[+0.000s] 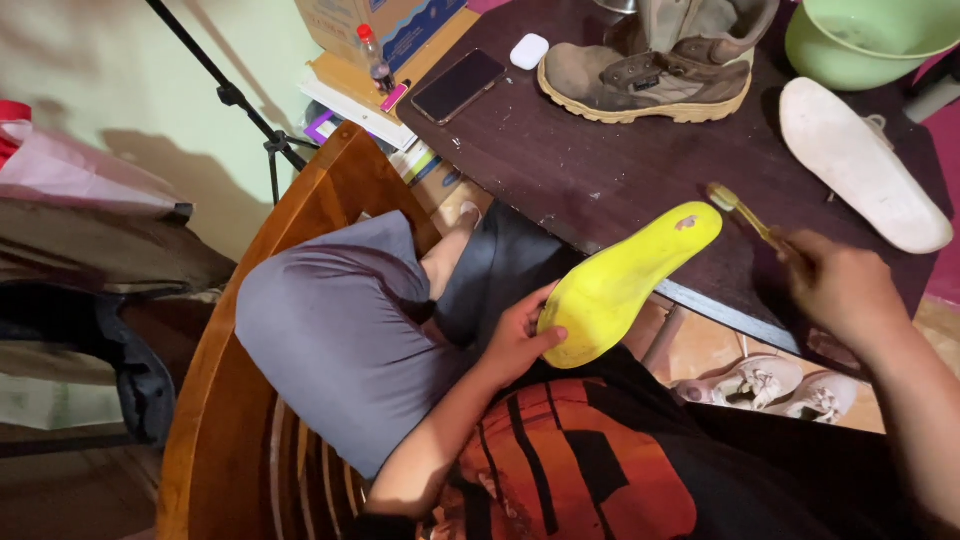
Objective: The person scrubs a yellow shoe insole with a toothbrush, holding it in their left hand and scrubbing with their right. They rotate the insole to clean different areas, including the heel and arch, while sitting at a table.
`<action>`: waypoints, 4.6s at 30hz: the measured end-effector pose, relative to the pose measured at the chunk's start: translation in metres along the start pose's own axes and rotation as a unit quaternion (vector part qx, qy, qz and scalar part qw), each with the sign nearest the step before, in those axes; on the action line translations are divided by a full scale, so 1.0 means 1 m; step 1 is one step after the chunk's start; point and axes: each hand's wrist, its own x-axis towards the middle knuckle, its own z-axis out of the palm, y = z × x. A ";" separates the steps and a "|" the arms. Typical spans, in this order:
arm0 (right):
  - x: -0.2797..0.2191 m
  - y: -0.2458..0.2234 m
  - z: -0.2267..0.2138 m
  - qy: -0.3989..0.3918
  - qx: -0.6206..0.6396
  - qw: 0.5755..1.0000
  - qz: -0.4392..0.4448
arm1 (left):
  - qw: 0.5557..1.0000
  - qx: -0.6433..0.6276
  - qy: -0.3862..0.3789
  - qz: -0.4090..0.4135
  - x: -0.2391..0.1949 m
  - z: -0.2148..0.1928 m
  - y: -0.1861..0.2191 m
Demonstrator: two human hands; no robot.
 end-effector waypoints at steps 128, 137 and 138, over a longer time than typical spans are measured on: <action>-0.034 -0.064 -0.012 -0.149 -0.018 0.988 -0.036 | 0.702 0.608 0.046 0.367 0.081 0.026 0.030; -0.024 -0.060 -0.033 -0.182 -0.022 0.983 0.023 | 0.717 0.607 0.035 0.342 0.082 0.023 0.027; -0.019 -0.052 -0.036 -0.161 -0.121 0.978 0.060 | 0.726 0.605 0.022 0.327 0.082 0.022 0.028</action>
